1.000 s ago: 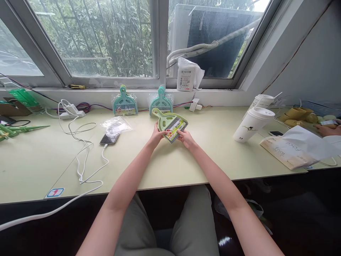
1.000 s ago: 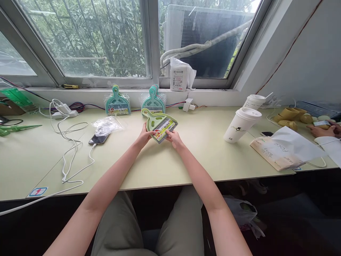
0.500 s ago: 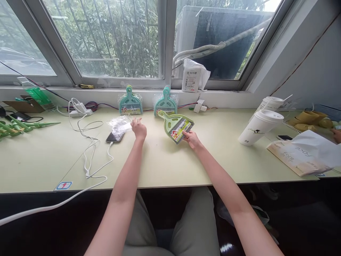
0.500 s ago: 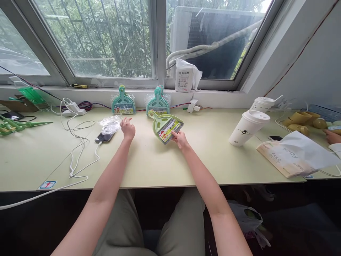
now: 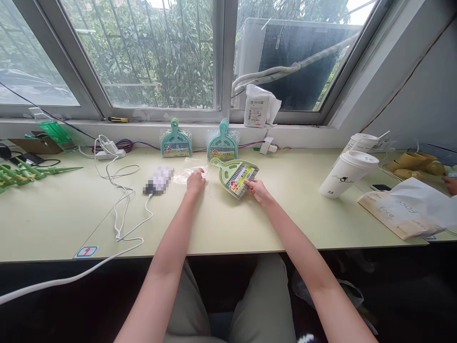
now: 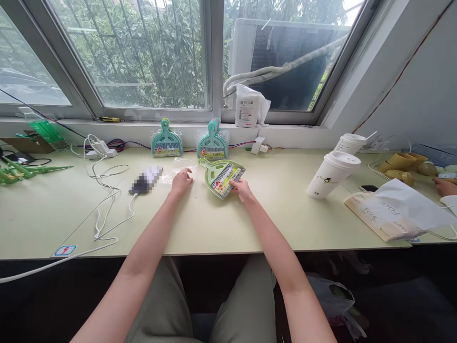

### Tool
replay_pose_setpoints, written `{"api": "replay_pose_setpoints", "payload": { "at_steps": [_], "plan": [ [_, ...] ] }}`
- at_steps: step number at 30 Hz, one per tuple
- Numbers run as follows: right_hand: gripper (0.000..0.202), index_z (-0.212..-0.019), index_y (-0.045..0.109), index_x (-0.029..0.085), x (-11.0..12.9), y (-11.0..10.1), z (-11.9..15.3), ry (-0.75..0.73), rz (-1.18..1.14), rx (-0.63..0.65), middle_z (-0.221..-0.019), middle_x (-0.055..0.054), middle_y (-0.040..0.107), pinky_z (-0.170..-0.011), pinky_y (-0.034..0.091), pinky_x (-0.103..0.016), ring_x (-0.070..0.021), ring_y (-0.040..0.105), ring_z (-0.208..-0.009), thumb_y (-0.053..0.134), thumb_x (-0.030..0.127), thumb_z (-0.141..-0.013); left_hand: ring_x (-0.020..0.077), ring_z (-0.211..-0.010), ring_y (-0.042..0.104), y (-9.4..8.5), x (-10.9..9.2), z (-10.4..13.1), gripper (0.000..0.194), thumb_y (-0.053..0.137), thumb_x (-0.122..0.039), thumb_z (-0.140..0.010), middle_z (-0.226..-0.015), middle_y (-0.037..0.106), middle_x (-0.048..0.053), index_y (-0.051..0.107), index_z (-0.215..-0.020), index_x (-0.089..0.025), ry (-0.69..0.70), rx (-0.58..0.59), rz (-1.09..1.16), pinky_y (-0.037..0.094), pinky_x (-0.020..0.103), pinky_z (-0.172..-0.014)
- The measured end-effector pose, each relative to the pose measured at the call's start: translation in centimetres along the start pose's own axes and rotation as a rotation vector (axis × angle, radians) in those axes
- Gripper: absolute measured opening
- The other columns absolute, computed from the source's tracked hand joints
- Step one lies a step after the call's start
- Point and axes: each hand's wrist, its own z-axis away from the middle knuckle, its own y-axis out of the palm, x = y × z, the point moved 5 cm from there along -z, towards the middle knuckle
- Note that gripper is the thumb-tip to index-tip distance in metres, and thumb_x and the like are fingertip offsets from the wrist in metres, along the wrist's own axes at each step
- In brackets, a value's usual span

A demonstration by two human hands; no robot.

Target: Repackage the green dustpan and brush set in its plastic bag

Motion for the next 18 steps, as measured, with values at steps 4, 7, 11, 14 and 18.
{"api": "replay_pose_setpoints", "payload": {
  "at_steps": [4,7,11,14,18],
  "plan": [
    [0.011,-0.090,0.067,0.012,-0.1,0.1,0.1,0.032,0.019,0.028,-0.090,-0.009,0.074,-0.075,0.060,-0.030,-0.0177,0.072,-0.078,0.063,0.008,-0.080,0.0249,-0.100,0.055,0.5,-0.6,0.3,0.037,0.040,-0.012,-0.085,-0.106,0.058,0.011,0.055,-0.118,-0.021,0.078,0.019,-0.001,0.042,0.034,-0.084],
    [0.010,-0.088,0.067,0.011,-0.1,0.2,0.2,0.042,0.047,0.032,-0.089,-0.009,0.075,-0.076,0.060,-0.032,-0.0177,0.072,-0.075,0.064,0.008,-0.080,0.0250,-0.091,0.057,0.4,-1.3,0.5,0.043,0.033,-0.009,-0.087,-0.108,0.052,0.013,0.060,-0.118,-0.021,0.127,-0.025,-0.074,0.043,0.036,-0.078],
    [0.011,-0.087,0.068,0.012,0.4,-0.2,0.3,0.025,0.084,-0.004,-0.086,-0.008,0.075,-0.076,0.060,-0.031,-0.0183,0.072,-0.076,0.063,0.007,-0.079,0.0252,-0.094,0.054,0.2,-2.6,0.8,0.045,0.031,-0.005,-0.085,-0.105,0.049,0.013,0.071,-0.101,-0.019,0.230,-0.027,-0.180,0.042,0.037,-0.080],
    [0.012,-0.087,0.068,0.013,1.0,-0.6,0.3,-0.009,0.072,-0.043,-0.087,-0.008,0.075,-0.076,0.060,-0.032,-0.0187,0.072,-0.078,0.062,0.005,-0.079,0.0267,-0.099,0.050,0.3,-3.4,1.1,0.046,0.032,-0.003,-0.084,-0.105,0.049,0.014,0.074,-0.094,-0.020,0.324,0.009,-0.204,0.041,0.037,-0.082],
    [0.011,-0.087,0.068,0.013,1.3,-0.7,0.3,-0.023,0.071,-0.004,-0.088,-0.008,0.075,-0.078,0.060,-0.033,-0.0190,0.072,-0.079,0.064,0.007,-0.079,0.0276,-0.101,0.048,0.4,-3.7,1.3,0.040,0.038,-0.007,-0.084,-0.102,0.049,0.014,0.075,-0.095,-0.021,0.353,0.056,-0.204,0.041,0.037,-0.083]
  ]
}}
